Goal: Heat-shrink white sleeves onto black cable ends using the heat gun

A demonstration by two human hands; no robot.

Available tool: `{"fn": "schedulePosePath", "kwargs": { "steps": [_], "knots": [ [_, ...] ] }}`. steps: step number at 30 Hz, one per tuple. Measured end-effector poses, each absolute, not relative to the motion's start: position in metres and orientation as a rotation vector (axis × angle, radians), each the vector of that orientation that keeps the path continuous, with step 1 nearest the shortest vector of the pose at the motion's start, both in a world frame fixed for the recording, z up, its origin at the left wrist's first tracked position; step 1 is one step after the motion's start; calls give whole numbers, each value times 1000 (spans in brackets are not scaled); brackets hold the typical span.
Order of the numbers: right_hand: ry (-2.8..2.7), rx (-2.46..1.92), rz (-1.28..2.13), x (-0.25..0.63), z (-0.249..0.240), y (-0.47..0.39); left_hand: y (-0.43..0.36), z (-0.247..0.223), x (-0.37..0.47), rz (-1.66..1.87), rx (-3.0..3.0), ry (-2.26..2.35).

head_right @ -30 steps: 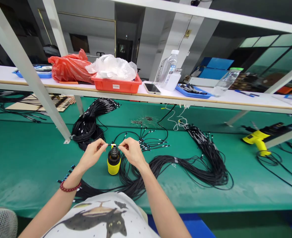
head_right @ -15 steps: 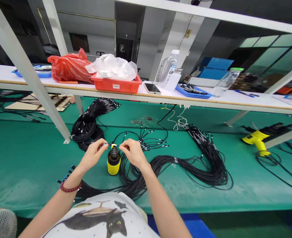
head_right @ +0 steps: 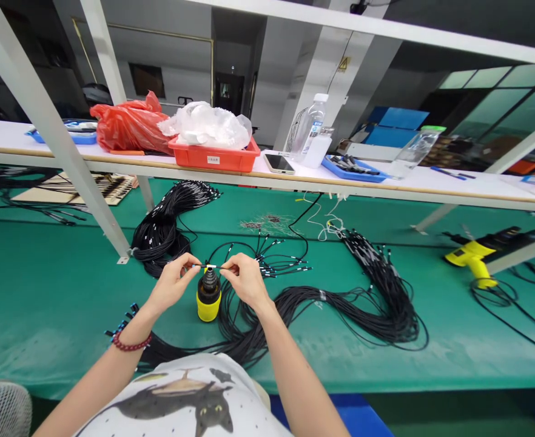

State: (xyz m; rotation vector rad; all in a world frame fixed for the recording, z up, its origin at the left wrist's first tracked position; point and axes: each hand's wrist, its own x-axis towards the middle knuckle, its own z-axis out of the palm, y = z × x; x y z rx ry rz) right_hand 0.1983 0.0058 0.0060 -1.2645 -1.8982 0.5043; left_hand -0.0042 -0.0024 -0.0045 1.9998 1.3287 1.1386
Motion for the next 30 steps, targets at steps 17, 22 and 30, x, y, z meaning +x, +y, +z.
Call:
{"fn": "schedulePosePath", "kwargs": {
  "steps": [17,22,30],
  "knots": [
    [-1699,-1233,633,201,-6,14,0,-8,-5,1282,1987,1312],
    [-1187,-1570,1011,223,-56,24,9,-38,-27,1244,1890,1415],
    [-1231,-1786,1472,241,-146,-24,-17,-175,-95,7,1951,1591]
  ]
}}
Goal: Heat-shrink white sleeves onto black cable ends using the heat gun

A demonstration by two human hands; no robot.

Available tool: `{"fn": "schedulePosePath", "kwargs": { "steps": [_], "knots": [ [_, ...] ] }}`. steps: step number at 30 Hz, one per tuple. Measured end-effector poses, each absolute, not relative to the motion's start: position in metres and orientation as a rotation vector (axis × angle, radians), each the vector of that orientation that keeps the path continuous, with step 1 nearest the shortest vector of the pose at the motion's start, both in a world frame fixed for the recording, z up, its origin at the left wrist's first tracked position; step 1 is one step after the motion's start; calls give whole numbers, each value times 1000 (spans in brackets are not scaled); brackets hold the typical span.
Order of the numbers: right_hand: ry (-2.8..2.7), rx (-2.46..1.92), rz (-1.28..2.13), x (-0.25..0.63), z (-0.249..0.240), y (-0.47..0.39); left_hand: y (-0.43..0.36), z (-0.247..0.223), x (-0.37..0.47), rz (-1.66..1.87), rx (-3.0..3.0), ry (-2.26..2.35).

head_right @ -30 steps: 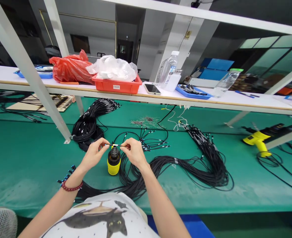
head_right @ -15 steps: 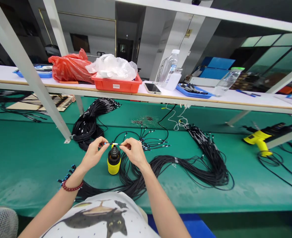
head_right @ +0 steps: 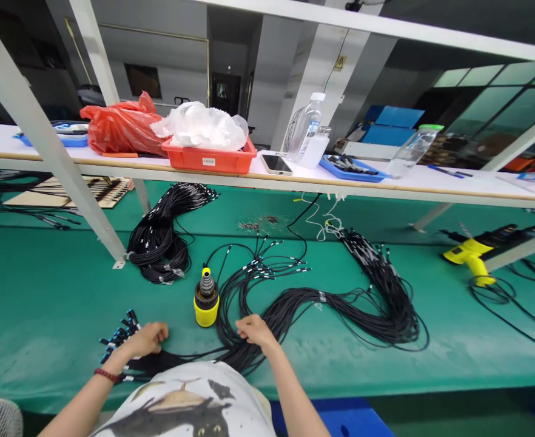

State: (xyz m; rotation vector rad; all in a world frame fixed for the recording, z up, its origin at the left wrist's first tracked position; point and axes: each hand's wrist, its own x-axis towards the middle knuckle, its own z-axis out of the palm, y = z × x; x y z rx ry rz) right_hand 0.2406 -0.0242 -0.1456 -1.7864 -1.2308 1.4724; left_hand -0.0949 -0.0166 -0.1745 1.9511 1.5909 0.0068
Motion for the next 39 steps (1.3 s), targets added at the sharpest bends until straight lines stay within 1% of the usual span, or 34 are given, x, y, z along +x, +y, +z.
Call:
{"fn": "schedulePosePath", "kwargs": {
  "steps": [3,9,18,29,39],
  "knots": [
    [-1264,-1681,1542,238,-155,-29,-32,-192,-102,-105,2020,1552],
    [-1337,-1530,1589,227,-159,-20,-36,-190,-101,-204,2147,1501],
    [-1583,-1381,1605,221,-146,-26,-43,-181,-107,-225,2216,1468],
    [-1795,-1315,1542,218,-137,-30,-47,-199,-114,-232,2302,1463],
    [-1961,-1258,1499,215,-134,-33,-50,-189,-102,-191,2349,1515]
  ]
}}
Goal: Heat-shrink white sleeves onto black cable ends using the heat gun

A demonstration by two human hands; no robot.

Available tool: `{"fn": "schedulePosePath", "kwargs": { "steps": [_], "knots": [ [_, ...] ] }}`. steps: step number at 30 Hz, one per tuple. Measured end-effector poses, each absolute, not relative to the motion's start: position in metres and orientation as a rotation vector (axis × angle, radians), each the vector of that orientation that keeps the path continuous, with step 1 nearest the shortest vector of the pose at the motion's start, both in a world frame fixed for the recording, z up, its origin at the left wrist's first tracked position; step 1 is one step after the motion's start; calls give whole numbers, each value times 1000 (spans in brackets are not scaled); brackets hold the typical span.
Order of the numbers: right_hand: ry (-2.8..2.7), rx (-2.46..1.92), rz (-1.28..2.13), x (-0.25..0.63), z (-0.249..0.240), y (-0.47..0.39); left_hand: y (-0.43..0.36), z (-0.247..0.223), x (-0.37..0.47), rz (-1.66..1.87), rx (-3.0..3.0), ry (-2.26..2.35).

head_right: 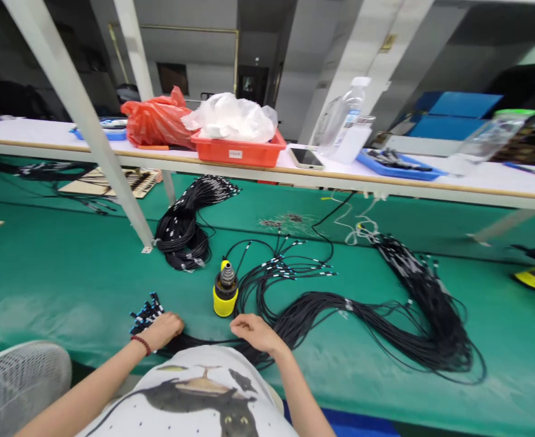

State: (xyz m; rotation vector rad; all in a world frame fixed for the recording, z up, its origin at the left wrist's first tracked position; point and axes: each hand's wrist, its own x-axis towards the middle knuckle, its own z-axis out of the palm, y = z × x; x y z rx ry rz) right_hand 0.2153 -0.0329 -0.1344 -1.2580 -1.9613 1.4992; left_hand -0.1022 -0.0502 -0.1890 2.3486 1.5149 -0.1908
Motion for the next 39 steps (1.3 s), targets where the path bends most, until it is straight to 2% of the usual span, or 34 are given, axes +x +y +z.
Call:
{"fn": "schedulePosePath", "kwargs": {
  "steps": [4,8,12,16,20,28,39],
  "knots": [
    [-2074,-1230,1468,212,-123,-38,-50,-161,-103,-119,2341,1558],
    [-2167,-1072,1359,193,-89,-58,-60,-97,-93,-4,2385,1528],
    [-2198,-915,1235,159,-50,-80,-77,-28,-59,307,2574,1293],
    [-2078,-898,1186,150,-28,-79,-89,11,-37,387,2691,1257],
    [-1930,-1004,1090,178,-12,-69,-92,23,-40,396,2737,1428],
    [-2039,-1029,927,194,37,-71,-89,31,-9,409,2804,1383],
    [-1829,-1158,788,195,34,-28,-49,31,-13,753,2395,1454]
  ]
}}
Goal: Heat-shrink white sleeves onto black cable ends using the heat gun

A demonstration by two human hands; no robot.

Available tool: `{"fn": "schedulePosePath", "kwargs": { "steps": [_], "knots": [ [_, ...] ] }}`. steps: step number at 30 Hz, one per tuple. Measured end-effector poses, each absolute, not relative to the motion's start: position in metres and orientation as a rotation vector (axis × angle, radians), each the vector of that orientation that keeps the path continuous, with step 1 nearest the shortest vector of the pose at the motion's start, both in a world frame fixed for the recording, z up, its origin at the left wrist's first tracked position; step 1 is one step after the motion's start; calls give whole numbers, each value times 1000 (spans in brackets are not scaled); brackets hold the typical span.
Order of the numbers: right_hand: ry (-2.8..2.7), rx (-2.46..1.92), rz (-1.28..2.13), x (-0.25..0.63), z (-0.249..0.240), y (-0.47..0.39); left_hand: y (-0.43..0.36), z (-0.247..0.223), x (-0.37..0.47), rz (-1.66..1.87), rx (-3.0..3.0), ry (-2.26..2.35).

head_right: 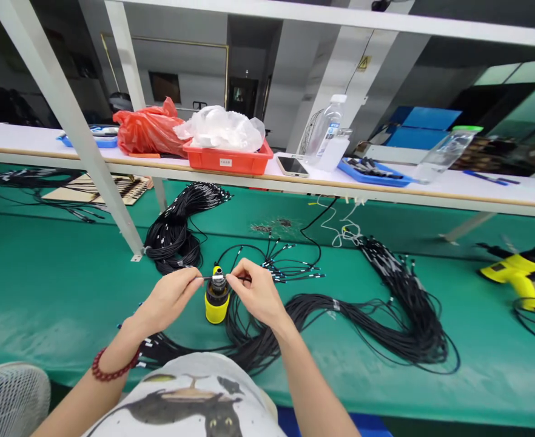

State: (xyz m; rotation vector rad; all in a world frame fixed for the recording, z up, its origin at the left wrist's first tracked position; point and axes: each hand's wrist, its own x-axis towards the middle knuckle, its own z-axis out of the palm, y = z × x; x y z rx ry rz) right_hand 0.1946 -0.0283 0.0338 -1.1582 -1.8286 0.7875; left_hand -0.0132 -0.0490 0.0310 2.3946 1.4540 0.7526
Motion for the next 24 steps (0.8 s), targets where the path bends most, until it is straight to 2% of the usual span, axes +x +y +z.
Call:
{"fn": "schedulePosePath", "kwargs": {
  "steps": [9,24],
  "knots": [
    [-1799,-1224,712,187,22,-6,-28,22,-3,933,2097,1458],
    [-1803,-1284,687,189,3,13,-9,5,-2,1019,2040,1475]
  ]
}}
